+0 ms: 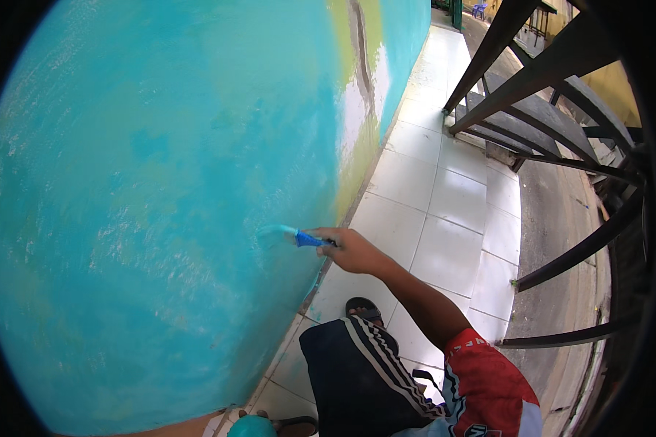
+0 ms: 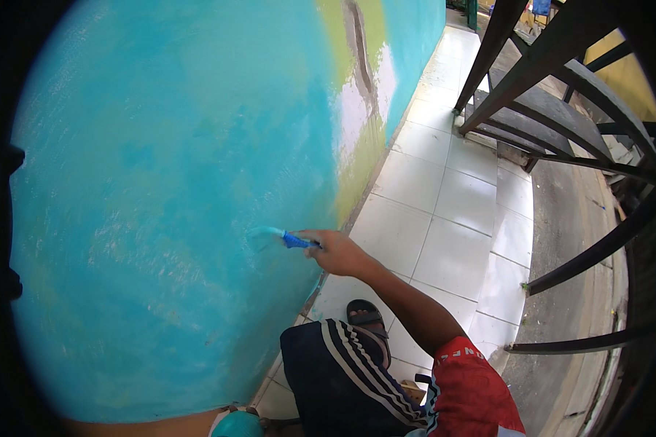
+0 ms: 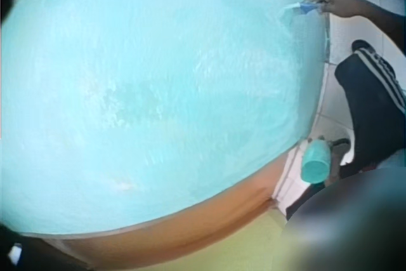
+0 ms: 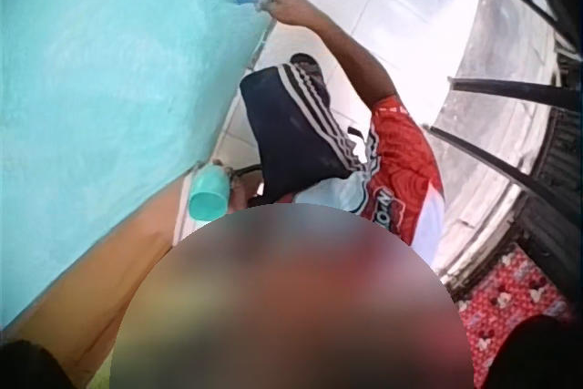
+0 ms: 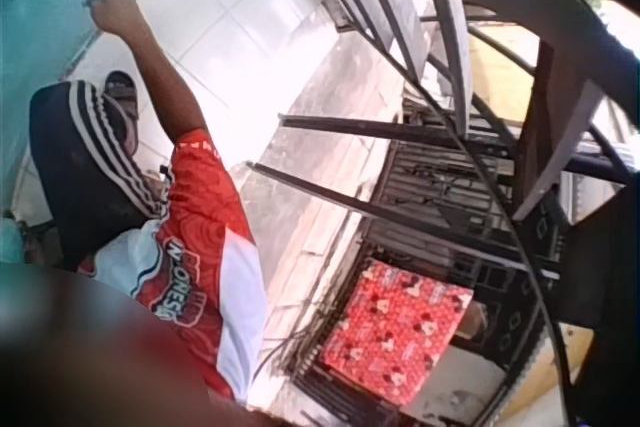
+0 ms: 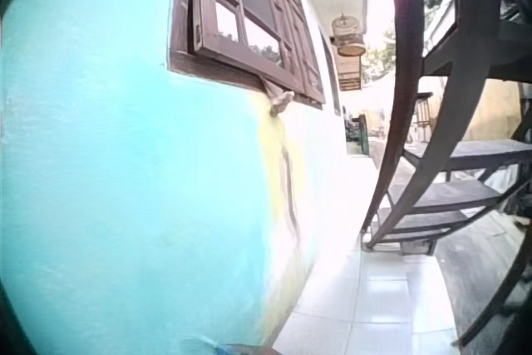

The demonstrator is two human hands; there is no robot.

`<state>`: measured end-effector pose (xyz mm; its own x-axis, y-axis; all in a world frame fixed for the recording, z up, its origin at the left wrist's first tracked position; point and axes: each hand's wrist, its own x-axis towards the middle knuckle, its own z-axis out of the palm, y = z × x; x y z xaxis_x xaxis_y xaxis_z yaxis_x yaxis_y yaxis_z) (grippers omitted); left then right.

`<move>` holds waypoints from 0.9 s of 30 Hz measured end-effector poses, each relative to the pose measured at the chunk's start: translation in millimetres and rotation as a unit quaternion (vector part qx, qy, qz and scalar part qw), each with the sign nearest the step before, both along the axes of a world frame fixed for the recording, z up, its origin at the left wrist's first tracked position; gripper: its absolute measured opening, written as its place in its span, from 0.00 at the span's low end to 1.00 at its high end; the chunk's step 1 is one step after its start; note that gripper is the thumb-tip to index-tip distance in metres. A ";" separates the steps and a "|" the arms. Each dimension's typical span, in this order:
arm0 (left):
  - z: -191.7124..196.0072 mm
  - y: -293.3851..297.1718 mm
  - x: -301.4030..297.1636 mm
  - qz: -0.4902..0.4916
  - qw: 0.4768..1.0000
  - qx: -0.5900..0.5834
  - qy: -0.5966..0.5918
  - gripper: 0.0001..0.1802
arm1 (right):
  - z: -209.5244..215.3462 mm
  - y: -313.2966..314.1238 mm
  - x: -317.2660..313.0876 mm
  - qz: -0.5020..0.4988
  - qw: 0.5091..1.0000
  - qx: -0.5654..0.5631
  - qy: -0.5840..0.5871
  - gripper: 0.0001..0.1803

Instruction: The person paints a wall with turquoise paint using a brush and a small container. They work along the base of the wall and then move to paint a door frame, applying paint in steady strokes.

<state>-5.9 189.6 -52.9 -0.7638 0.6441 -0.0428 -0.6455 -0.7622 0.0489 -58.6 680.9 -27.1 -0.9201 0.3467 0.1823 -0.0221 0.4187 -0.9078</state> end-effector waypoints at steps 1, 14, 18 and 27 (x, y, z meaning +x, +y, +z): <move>0.3 -1.7 -1.2 0.006 1.000 0.002 0.001 0.33 | -4.2 33.6 -8.4 -0.049 0.998 -0.012 -0.025 0.27; -4.4 10.0 -6.5 -0.004 1.000 -0.027 -0.015 0.34 | -153.3 -40.5 16.6 -0.036 0.989 -0.092 -0.110 0.28; -3.5 20.6 -12.4 -0.011 0.998 -0.049 -0.025 0.34 | -187.2 -23.0 48.1 -0.024 0.946 -0.243 -0.212 0.28; -11.5 61.6 -38.0 -0.036 0.992 -0.105 -0.053 0.35 | -252.9 155.8 1.0 -0.336 0.867 -0.346 -0.129 0.27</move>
